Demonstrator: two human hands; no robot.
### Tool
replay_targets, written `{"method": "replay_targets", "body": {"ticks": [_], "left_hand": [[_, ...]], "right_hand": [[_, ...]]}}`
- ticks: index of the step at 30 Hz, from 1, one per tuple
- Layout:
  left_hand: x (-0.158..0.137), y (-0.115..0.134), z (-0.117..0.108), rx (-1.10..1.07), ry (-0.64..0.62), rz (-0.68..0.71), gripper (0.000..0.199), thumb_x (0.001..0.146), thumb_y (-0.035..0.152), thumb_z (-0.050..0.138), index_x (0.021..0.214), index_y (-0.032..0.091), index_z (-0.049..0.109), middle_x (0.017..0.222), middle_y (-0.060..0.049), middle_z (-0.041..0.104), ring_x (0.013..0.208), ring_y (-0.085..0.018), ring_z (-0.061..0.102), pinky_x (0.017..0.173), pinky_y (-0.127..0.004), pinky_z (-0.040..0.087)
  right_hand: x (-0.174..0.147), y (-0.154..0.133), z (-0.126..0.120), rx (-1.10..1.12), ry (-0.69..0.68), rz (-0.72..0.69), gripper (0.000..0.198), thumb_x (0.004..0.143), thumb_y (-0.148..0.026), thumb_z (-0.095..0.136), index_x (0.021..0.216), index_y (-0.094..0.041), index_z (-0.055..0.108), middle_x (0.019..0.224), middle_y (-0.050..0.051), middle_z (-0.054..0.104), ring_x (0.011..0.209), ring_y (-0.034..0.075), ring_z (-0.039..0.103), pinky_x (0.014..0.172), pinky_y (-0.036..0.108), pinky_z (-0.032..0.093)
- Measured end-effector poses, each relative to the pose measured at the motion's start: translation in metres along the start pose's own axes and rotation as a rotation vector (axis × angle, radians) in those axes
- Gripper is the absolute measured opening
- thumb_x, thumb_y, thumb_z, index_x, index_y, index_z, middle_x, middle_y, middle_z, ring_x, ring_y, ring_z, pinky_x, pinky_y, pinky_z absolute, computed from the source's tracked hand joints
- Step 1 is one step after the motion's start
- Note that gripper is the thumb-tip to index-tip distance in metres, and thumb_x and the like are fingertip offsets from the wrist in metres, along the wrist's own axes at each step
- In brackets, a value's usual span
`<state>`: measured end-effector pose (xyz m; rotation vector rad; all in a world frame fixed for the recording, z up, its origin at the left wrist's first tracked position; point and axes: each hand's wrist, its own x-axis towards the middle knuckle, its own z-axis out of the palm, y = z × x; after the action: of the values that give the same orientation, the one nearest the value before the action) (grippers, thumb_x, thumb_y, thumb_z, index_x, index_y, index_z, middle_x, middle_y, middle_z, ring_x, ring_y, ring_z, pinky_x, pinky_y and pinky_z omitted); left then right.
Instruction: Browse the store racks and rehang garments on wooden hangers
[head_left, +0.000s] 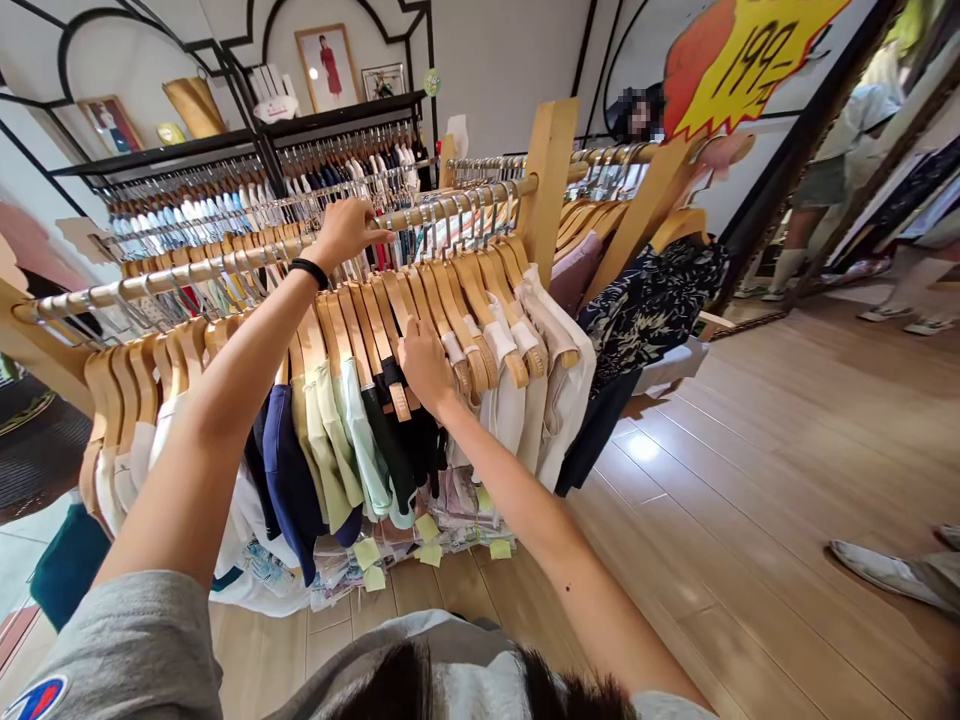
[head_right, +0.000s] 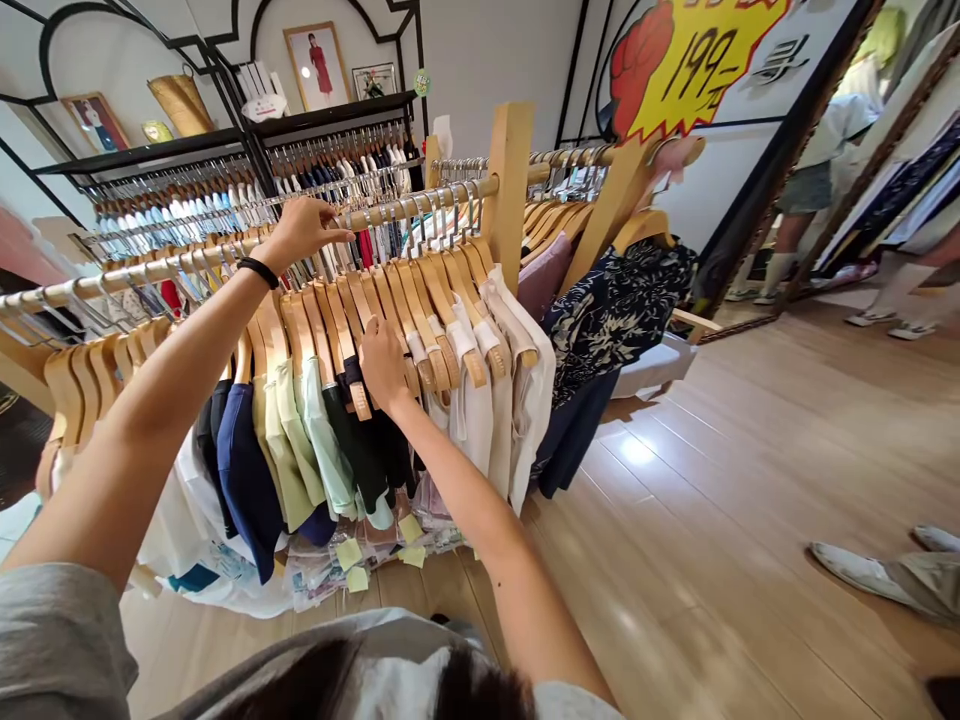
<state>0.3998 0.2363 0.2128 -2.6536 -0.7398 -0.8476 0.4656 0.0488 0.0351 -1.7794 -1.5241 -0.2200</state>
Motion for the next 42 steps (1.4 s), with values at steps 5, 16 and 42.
{"method": "replay_targets", "body": {"ticks": [5,16,42], "left_hand": [[-0.012,0.013,-0.002,0.002,0.016,-0.101,0.036,0.090,0.053,0.066,0.100,0.018,0.064,0.090,-0.012,0.067,0.098,-0.032,0.062,0.096,-0.049,0.046],[-0.213,0.111,0.036,0.065,-0.259,0.072,0.065,0.095,0.049,0.058,0.147,0.012,0.051,0.157,-0.019,0.047,0.153,-0.034,0.032,0.128,-0.054,0.016],[-0.234,0.086,0.028,0.056,-0.311,0.216,0.037,0.089,0.033,0.061,0.120,0.016,0.074,0.145,-0.018,0.059,0.144,-0.040,0.043,0.121,-0.063,0.027]], "right_hand": [[-0.009,0.007,0.001,0.024,-0.045,0.017,0.052,0.102,-0.026,0.042,0.150,-0.004,0.049,0.143,0.026,0.054,0.135,0.040,0.045,0.111,0.060,0.040],[-0.028,0.050,0.012,0.094,0.080,-0.051,0.061,0.093,-0.020,0.055,0.154,-0.018,0.045,0.134,0.019,0.055,0.133,0.034,0.049,0.114,0.055,0.040],[-0.088,0.031,0.034,0.221,0.059,-0.316,0.044,0.101,-0.016,0.034,0.132,-0.018,0.066,0.142,0.013,0.059,0.149,0.027,0.039,0.127,0.056,0.027]]}}
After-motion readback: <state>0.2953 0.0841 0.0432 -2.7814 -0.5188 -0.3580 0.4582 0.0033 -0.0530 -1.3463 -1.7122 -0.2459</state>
